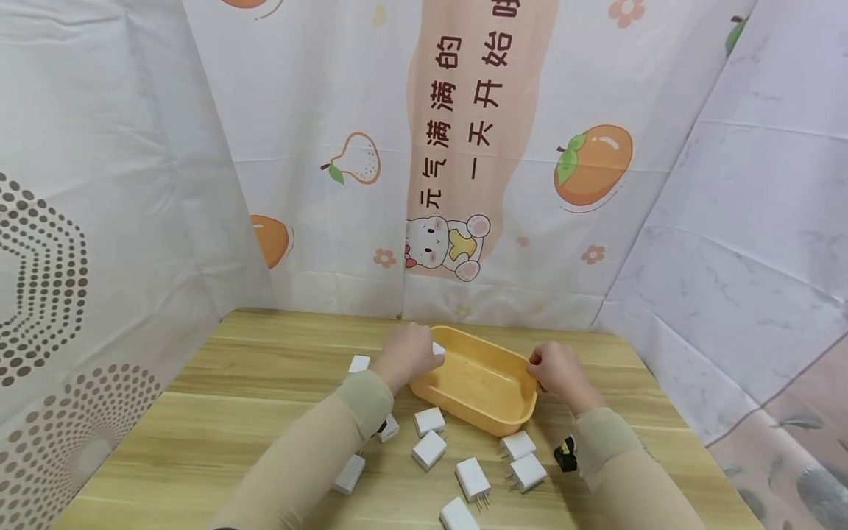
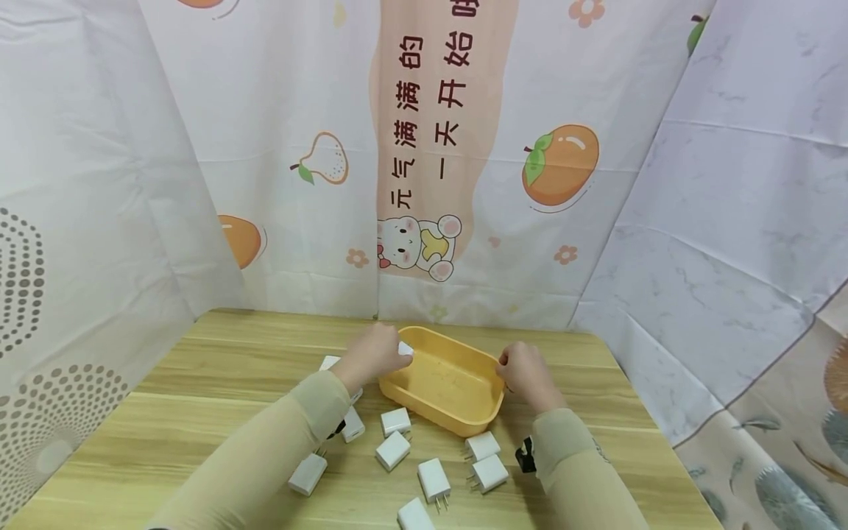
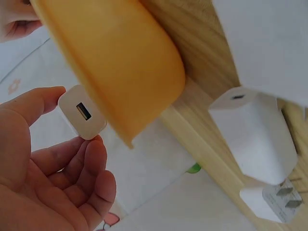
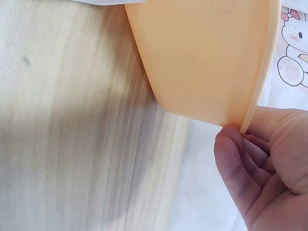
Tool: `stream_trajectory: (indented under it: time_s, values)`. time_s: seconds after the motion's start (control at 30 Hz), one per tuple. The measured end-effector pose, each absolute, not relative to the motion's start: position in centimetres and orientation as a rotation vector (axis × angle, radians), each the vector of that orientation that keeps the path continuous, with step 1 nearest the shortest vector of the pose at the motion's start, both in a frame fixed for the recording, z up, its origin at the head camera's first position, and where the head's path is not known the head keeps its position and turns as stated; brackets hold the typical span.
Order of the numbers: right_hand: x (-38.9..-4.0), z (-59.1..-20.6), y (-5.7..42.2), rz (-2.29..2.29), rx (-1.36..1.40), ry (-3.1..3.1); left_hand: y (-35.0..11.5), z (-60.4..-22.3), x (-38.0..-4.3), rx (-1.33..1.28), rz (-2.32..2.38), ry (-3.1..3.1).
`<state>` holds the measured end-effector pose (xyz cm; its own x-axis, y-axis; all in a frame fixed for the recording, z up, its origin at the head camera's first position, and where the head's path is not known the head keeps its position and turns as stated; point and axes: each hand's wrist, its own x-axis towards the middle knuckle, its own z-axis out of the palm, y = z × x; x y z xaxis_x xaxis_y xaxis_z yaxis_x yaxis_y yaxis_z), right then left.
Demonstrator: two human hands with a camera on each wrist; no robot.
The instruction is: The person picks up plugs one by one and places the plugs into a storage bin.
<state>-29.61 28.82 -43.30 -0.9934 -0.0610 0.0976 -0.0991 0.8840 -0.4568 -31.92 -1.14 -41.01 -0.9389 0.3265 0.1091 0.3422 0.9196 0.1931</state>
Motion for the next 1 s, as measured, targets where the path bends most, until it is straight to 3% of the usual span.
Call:
stream_trajectory:
  time_s: [1.0]
  values:
    - [-29.8,-43.3,28.9,0.699,0.126,-2.981,0.2,-42.7,-31.8,-0.510,-0.145,-3.044]
